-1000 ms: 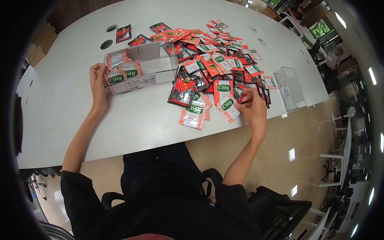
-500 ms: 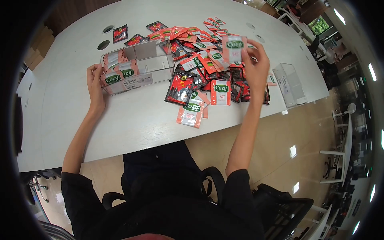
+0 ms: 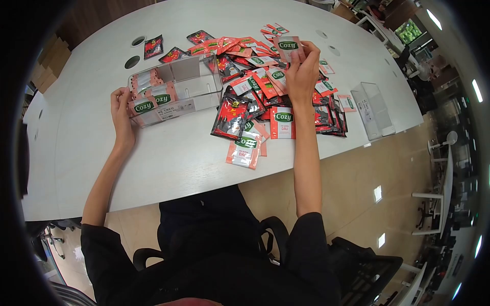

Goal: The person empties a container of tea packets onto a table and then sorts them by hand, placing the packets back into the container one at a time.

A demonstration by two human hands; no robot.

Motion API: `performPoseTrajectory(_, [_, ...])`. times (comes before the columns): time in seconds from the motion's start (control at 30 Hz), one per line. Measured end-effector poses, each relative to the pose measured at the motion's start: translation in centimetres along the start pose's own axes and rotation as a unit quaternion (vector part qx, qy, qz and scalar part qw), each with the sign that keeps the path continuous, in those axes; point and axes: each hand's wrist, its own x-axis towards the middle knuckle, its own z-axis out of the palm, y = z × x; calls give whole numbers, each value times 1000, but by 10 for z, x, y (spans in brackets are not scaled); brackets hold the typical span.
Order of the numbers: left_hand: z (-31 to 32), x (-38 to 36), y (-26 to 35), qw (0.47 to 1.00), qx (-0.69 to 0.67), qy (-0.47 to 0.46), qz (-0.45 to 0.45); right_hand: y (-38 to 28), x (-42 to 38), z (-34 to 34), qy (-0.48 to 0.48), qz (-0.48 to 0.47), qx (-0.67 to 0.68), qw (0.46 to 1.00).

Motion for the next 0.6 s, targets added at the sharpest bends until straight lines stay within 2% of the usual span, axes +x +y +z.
performPoseTrajectory(0.03, [0,0,-1,1000,-2,4,2,5,0,1,21,25,58,998])
performPoseTrajectory(0.1, [0,1,-2,1000,1,1,2,19,-5,6,21,28,63,997])
performPoseTrajectory(0.27, [1,-2,3,1000,3,2,1,3,-7,11,-39,66,143,987])
performPoseTrajectory(0.4, [1,-2,2,1000,-4,-5,8,-8,-6,9,-60,59,156,984])
performPoseTrajectory(0.47, [-1,0,-1,1000,-4,-4,6,2,-6,8,-148,-52,66,985])
performPoseTrajectory(0.6, [-6,2,-6,1000,16,-12,7,-8,-8,11,-162,3,103,981])
